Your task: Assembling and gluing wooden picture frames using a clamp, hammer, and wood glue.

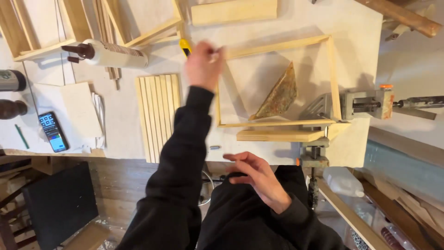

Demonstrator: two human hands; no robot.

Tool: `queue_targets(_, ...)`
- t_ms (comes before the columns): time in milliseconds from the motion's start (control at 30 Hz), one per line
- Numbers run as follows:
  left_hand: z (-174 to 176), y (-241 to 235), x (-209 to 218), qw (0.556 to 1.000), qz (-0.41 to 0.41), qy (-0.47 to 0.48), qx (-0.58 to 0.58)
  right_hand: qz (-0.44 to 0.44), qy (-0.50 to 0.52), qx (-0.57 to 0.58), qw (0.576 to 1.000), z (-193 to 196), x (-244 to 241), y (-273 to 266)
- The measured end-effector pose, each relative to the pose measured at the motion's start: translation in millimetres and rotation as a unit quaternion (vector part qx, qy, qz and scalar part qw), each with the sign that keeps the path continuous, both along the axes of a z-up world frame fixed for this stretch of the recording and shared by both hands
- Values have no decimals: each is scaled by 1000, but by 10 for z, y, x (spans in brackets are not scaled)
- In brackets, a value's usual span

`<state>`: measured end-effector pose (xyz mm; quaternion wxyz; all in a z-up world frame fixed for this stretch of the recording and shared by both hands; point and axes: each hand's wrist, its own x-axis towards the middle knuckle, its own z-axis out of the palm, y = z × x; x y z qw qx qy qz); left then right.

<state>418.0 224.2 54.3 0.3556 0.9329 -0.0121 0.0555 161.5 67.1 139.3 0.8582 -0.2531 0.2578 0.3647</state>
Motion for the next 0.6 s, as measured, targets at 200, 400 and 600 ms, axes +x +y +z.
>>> queue_targets(200,-666,892,-89,986,85,44,136,103,-161,-161,968,18,-25,-197)
queue_targets(400,-897,1301,-75,976,176,126,-14,107,-208,-269,934,177,108,-452)
queue_targets(600,-16,717,-639,880,-29,178,-440,74,-252,-357,896,199,284,-536)
